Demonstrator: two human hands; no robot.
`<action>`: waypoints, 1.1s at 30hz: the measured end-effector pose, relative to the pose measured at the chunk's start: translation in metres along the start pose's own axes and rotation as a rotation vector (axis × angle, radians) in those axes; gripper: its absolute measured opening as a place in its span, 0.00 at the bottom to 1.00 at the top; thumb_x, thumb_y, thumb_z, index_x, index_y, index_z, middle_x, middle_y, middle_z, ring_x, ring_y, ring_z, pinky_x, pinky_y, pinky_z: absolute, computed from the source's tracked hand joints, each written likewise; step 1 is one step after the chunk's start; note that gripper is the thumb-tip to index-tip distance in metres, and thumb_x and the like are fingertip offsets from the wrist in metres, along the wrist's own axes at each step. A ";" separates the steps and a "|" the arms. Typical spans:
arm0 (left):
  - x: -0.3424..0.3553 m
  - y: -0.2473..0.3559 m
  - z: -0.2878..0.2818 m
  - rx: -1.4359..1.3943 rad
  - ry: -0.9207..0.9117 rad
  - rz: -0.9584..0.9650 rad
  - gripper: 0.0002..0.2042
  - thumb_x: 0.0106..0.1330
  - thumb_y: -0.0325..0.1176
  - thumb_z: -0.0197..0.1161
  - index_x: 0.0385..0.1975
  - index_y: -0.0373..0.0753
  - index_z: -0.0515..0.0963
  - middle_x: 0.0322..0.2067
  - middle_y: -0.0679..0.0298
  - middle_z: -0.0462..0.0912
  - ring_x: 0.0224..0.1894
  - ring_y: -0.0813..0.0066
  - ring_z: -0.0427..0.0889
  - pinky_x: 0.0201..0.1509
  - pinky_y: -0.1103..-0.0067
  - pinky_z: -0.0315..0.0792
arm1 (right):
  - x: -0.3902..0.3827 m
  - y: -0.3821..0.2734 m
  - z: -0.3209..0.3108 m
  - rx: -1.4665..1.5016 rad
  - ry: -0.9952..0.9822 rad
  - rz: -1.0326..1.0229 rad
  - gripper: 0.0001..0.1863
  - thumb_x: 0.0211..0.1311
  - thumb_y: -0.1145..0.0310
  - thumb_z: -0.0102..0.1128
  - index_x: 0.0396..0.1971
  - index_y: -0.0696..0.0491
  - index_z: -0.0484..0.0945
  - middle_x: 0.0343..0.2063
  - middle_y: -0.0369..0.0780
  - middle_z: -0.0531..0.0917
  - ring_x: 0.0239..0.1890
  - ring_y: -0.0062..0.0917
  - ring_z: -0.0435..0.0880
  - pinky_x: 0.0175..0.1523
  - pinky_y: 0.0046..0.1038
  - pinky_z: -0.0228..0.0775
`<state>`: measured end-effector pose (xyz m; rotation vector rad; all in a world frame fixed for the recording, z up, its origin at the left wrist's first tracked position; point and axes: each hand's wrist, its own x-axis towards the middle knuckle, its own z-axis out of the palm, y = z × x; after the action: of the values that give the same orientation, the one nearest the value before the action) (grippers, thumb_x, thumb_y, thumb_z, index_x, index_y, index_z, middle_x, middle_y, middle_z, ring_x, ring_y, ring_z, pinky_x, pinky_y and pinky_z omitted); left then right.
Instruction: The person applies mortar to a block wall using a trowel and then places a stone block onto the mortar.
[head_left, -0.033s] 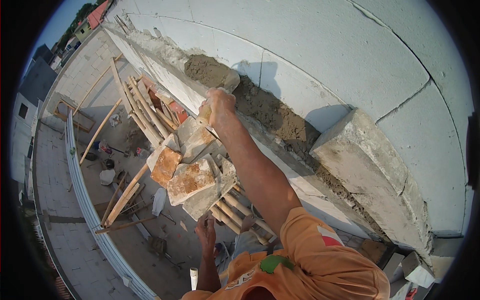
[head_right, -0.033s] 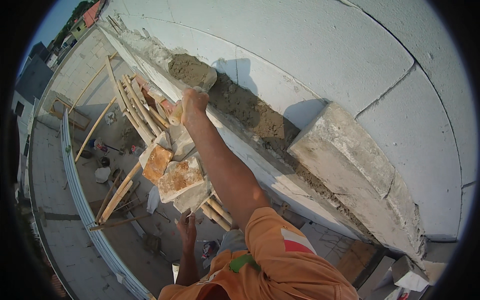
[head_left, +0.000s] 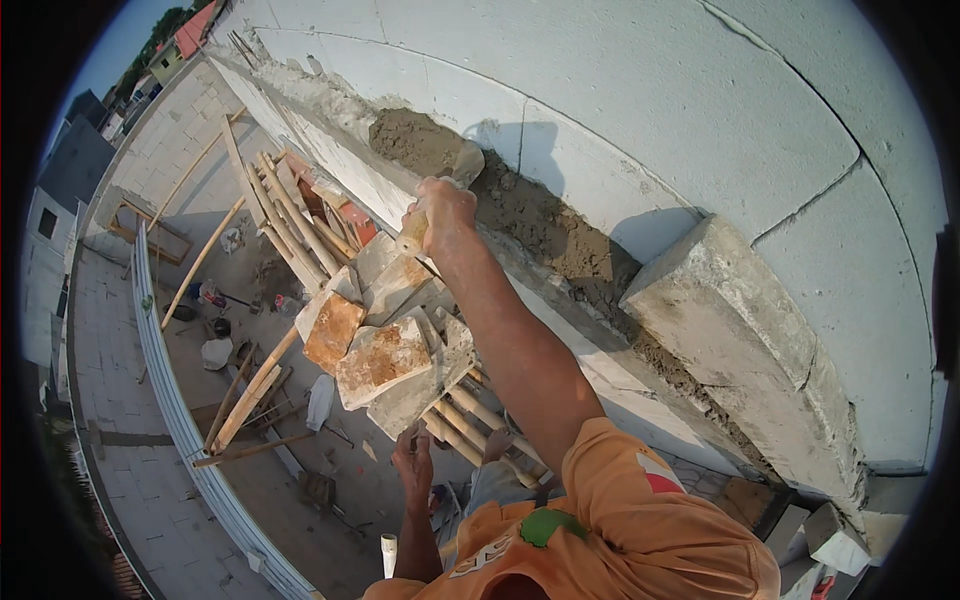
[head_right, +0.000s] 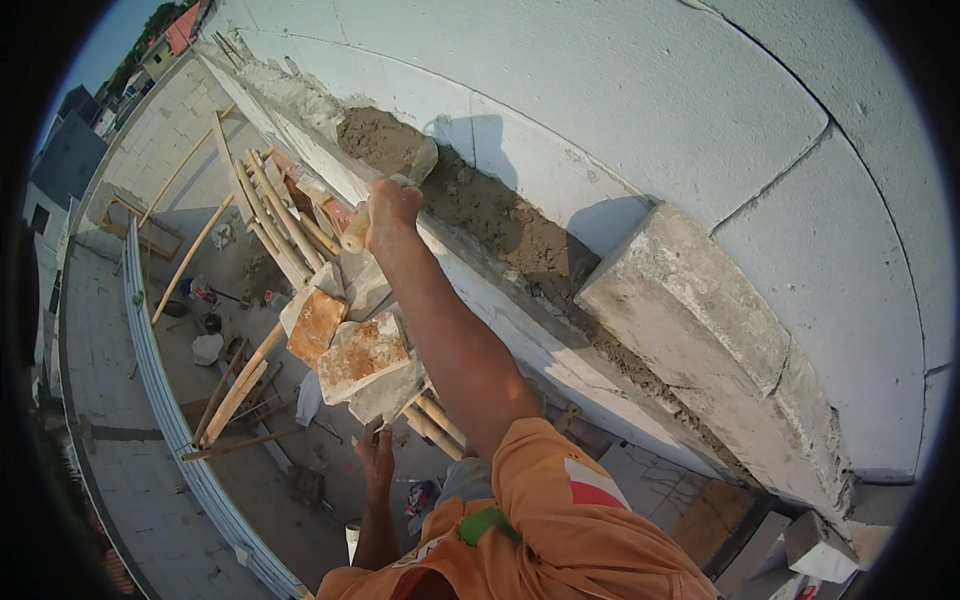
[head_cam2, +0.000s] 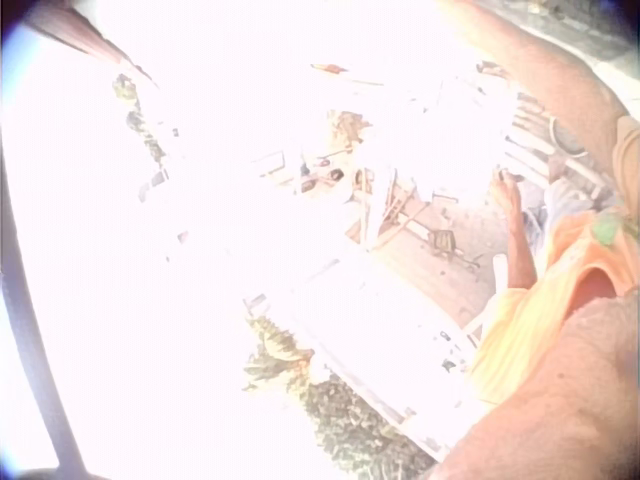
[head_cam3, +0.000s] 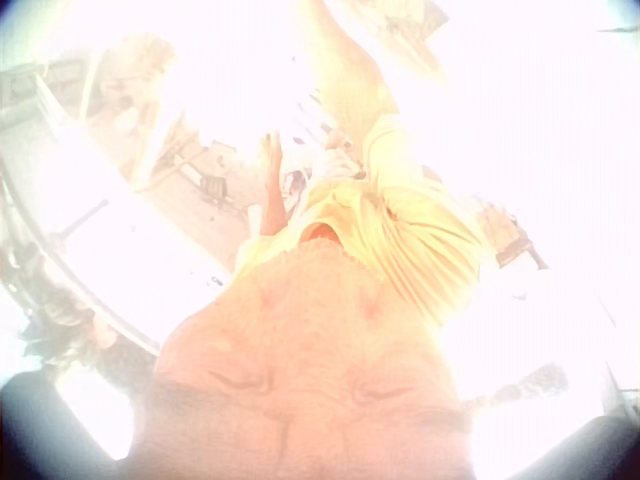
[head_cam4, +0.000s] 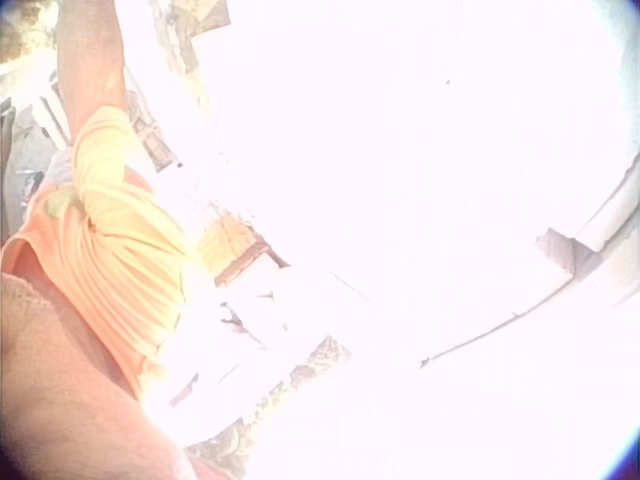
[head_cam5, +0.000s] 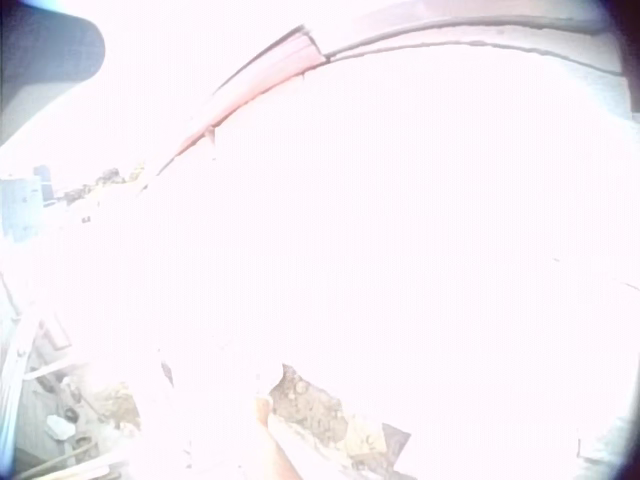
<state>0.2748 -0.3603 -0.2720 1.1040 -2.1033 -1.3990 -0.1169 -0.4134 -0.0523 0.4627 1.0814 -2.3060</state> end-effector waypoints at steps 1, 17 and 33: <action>0.000 -0.001 0.001 0.009 0.000 -0.001 0.16 0.65 0.30 0.60 0.49 0.27 0.79 0.38 0.51 0.84 0.38 0.68 0.82 0.41 0.73 0.75 | -0.004 0.002 -0.006 0.039 0.054 -0.025 0.09 0.52 0.79 0.57 0.35 0.59 0.71 0.24 0.45 0.73 0.19 0.31 0.74 0.21 0.36 0.68; 0.001 0.037 0.001 0.056 -0.160 -0.075 0.18 0.66 0.30 0.64 0.52 0.27 0.78 0.42 0.52 0.84 0.38 0.74 0.82 0.42 0.78 0.75 | -0.101 -0.053 -0.138 0.084 -0.053 0.082 0.09 0.57 0.75 0.59 0.37 0.57 0.71 0.26 0.39 0.73 0.22 0.26 0.76 0.24 0.29 0.71; 0.003 0.057 -0.007 0.213 -0.251 -0.053 0.17 0.63 0.31 0.66 0.50 0.28 0.79 0.44 0.45 0.84 0.42 0.58 0.87 0.43 0.71 0.80 | -0.153 -0.068 -0.218 0.112 -0.128 0.082 0.17 0.60 0.67 0.61 0.46 0.58 0.71 0.31 0.39 0.74 0.25 0.23 0.75 0.24 0.25 0.68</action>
<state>0.2548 -0.3559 -0.2186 1.1196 -2.4659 -1.4269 -0.0198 -0.1563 -0.0681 0.3884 0.8595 -2.2983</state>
